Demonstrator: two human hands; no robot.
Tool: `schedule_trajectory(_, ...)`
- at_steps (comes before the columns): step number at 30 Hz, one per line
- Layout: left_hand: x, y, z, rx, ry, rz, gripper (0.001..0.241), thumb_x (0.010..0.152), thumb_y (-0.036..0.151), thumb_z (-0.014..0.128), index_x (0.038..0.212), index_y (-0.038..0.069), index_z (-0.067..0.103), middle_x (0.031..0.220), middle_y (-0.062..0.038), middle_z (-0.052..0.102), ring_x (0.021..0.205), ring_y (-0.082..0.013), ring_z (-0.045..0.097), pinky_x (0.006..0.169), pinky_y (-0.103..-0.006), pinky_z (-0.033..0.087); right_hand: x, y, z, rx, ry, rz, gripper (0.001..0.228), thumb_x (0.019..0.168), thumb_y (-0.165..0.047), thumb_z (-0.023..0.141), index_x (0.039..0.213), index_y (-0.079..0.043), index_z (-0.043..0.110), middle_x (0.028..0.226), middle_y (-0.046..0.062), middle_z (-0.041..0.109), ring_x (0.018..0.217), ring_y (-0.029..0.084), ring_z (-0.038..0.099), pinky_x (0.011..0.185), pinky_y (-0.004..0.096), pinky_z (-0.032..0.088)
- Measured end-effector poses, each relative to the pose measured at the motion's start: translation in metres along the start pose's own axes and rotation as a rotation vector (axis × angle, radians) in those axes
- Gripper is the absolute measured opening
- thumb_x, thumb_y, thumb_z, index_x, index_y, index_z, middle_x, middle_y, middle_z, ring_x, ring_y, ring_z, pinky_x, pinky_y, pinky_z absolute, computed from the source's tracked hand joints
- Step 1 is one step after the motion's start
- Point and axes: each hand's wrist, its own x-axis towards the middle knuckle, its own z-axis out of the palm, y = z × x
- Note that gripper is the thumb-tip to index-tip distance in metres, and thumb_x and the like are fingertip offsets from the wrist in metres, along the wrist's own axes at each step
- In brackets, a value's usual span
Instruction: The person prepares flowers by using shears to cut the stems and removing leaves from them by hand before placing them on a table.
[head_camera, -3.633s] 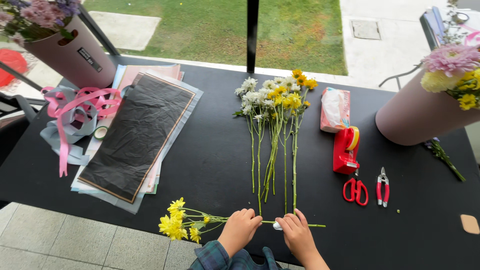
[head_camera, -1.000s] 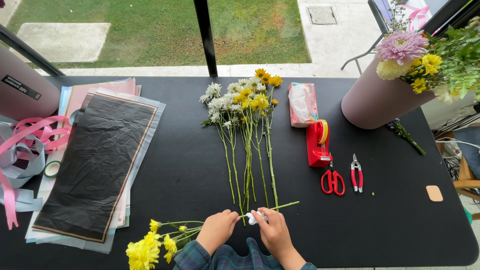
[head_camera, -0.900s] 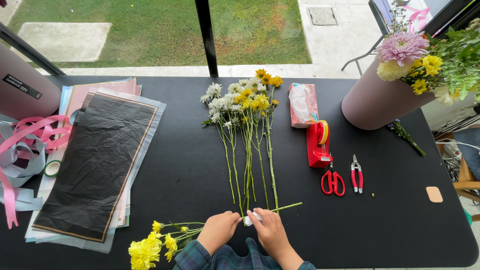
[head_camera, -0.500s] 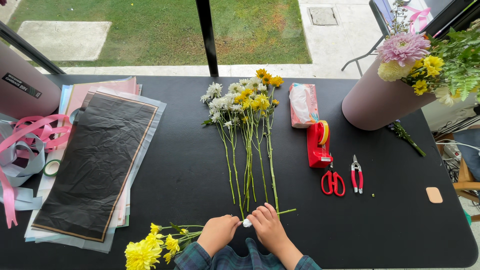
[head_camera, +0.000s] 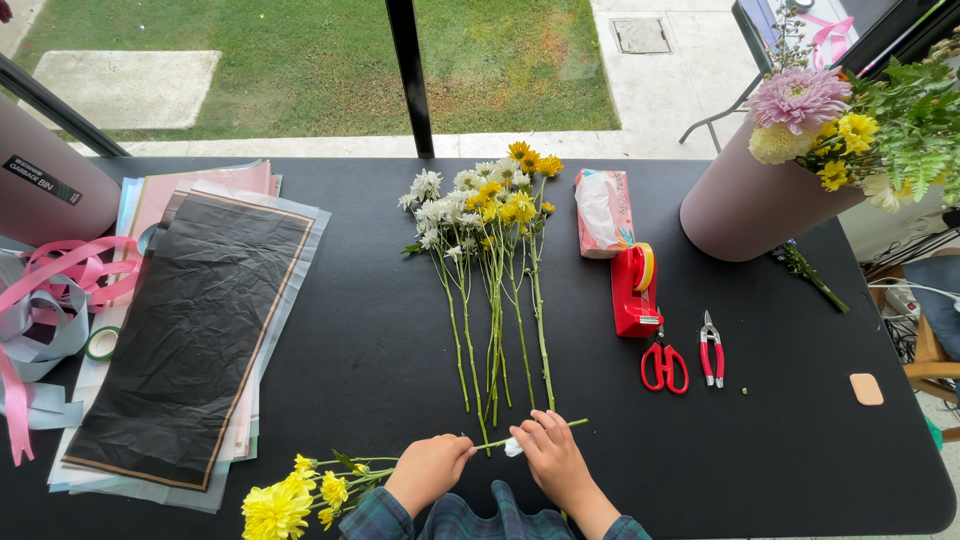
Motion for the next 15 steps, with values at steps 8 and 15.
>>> schedule_trajectory(8, -0.002, 0.003, -0.003, -0.003, -0.019, -0.006, 0.033, 0.11, 0.037, 0.044, 0.098, 0.017, 0.068, 0.091, -0.007, 0.069, 0.08, -0.031, 0.066, 0.065, -0.0479, 0.053, -0.004, 0.011, 0.001, 0.089, -0.047, 0.069, 0.031, 0.09, 0.002, 0.057, 0.117, -0.008, 0.068, 0.111, 0.011, 0.063, 0.121, 0.037, 0.053, 0.106, 0.057, 0.045)
schedule_trajectory(15, -0.007, 0.007, -0.023, -0.052, -0.08, -0.024, 0.032, 0.109, 0.035, 0.044, 0.111, 0.018, 0.07, 0.102, -0.005, 0.072, 0.092, -0.0291, 0.068, 0.076, -0.0468, 0.055, -0.021, 0.037, -0.004, -0.027, -0.048, 0.071, 0.028, 0.088, 0.007, 0.055, 0.108, -0.008, 0.067, 0.112, 0.007, 0.064, 0.124, 0.034, 0.053, 0.108, 0.054, 0.047)
